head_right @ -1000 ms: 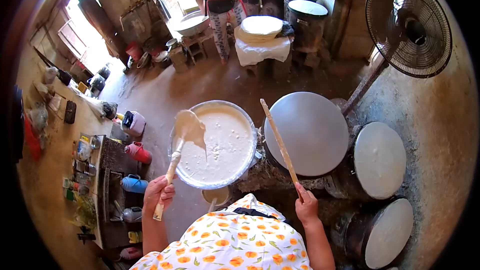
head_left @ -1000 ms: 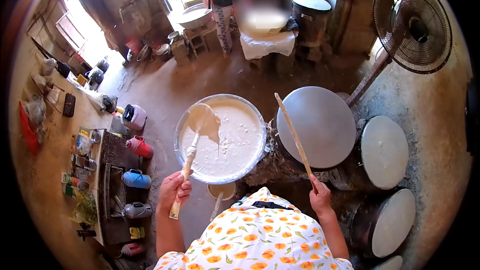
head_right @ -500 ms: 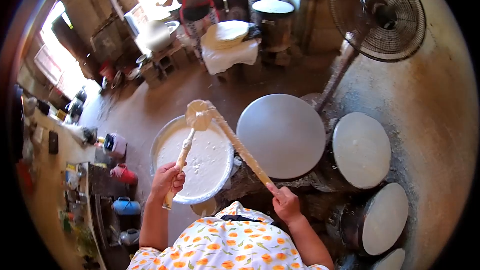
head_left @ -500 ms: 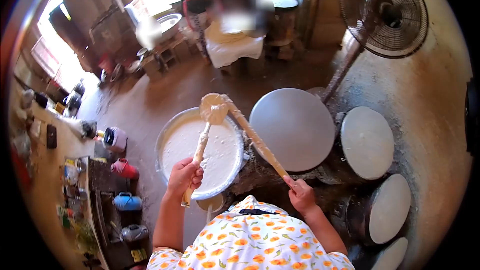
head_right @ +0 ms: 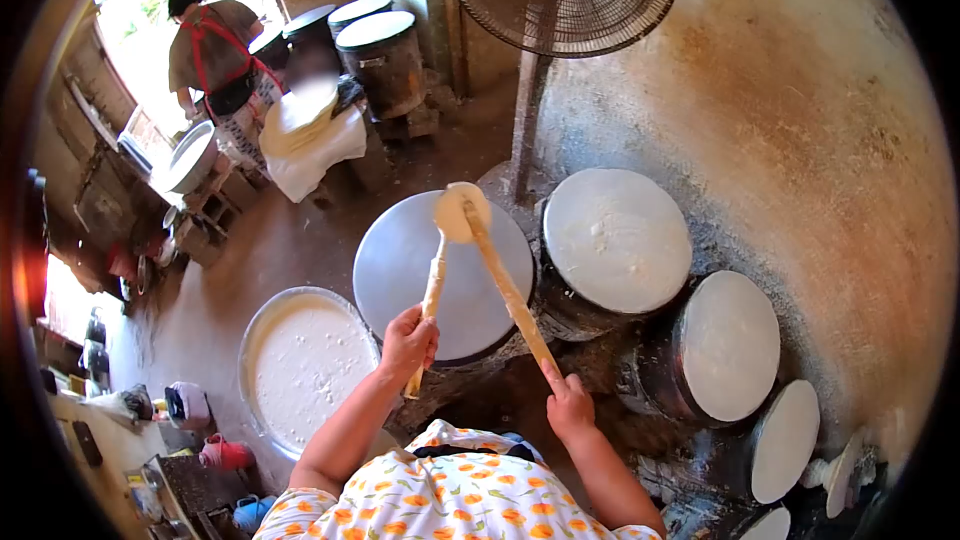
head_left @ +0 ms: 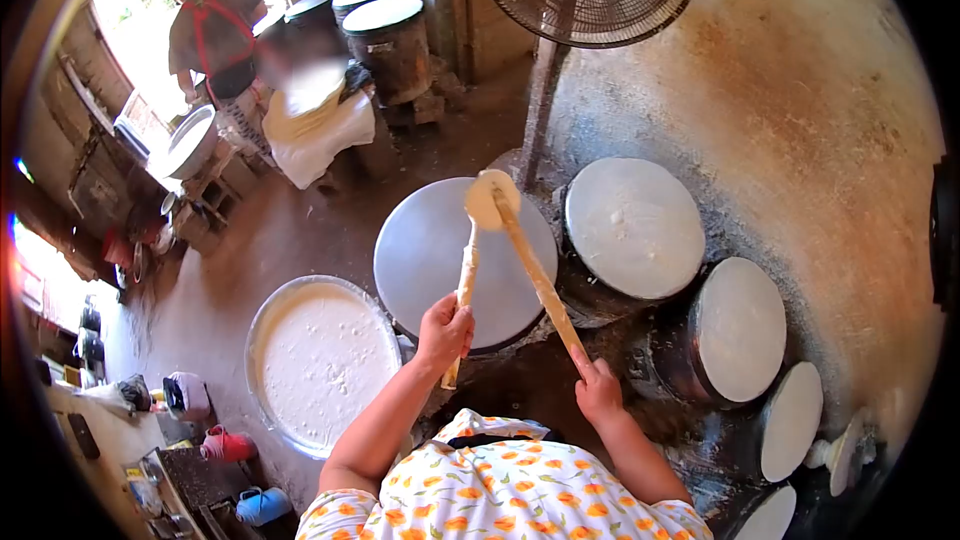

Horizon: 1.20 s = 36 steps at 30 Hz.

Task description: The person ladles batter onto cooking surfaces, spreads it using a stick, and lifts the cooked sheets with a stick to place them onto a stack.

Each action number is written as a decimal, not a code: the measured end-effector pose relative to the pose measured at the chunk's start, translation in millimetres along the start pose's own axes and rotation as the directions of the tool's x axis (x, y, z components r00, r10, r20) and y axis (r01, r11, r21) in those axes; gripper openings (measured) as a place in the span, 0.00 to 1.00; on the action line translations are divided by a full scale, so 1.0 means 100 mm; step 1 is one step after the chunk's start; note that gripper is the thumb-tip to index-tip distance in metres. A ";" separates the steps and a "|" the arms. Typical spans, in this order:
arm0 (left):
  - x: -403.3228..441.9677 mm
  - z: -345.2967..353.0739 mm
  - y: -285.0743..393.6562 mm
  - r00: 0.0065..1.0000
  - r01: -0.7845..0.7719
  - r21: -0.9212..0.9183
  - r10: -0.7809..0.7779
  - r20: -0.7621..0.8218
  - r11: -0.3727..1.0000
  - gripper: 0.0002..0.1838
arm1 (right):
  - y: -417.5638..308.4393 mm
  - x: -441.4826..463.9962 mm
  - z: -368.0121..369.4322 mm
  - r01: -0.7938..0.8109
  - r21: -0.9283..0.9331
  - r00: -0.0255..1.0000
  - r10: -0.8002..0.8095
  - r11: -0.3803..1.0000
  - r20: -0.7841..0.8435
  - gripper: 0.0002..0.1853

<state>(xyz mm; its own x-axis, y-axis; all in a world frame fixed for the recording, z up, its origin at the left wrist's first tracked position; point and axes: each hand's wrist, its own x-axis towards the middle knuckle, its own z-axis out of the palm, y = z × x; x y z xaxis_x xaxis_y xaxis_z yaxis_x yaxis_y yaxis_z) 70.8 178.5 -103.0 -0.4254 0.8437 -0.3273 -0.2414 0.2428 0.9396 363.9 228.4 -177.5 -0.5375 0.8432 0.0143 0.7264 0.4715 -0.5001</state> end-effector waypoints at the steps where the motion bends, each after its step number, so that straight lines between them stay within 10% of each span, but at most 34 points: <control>1: 0.08 0.01 -0.13 0.999 0.013 -0.017 -0.013 0.043 1.000 0.05 | 0.07 -0.08 0.02 -0.011 -0.004 1.000 0.011 1.000 -0.005 0.37; 4: 0.33 -0.08 -0.51 0.995 -0.098 0.236 0.097 0.014 0.967 0.10 | 0.15 -0.24 0.03 -0.072 -0.056 0.997 0.072 0.996 0.008 0.37; 5: 0.48 -0.24 -0.68 0.901 -0.376 0.613 0.429 0.067 0.695 0.17 | 0.13 -0.28 0.02 -0.120 -0.074 0.992 0.123 0.990 0.040 0.37; 7: 0.53 -0.41 -0.50 0.872 -0.333 0.840 0.478 0.102 0.429 0.20 | 0.10 -0.32 0.03 -0.170 -0.096 0.982 0.177 0.981 0.067 0.37; 15: 0.38 -0.67 0.67 0.788 -0.235 0.972 0.585 0.191 -0.001 0.23 | 0.02 -0.40 0.13 -0.059 0.254 0.986 0.096 0.966 -0.136 0.34; 21: 0.30 -0.63 0.79 0.601 -0.551 0.741 0.799 0.034 0.384 0.17 | -0.10 -0.36 0.24 -0.066 0.253 0.981 0.109 0.965 -0.161 0.31; 23: 0.16 -0.59 0.78 0.938 -0.327 0.131 0.338 -0.078 0.936 0.14 | -0.15 -0.24 0.28 -0.057 0.241 0.976 0.104 0.969 -0.189 0.30; 36: -0.01 -1.02 0.11 1.000 0.015 0.103 -0.016 0.012 0.995 0.08 | -0.74 0.96 0.42 -0.131 0.426 0.986 0.164 0.895 -0.041 0.29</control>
<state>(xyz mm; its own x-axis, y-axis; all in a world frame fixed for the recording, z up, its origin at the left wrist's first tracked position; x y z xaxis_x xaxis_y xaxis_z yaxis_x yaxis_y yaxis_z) -20.7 131.1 -102.8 -0.4110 0.8453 -0.3414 -0.1570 0.3033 0.9399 240.9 263.5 -175.9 -0.3935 0.9188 -0.0323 0.5383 0.2018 -0.8183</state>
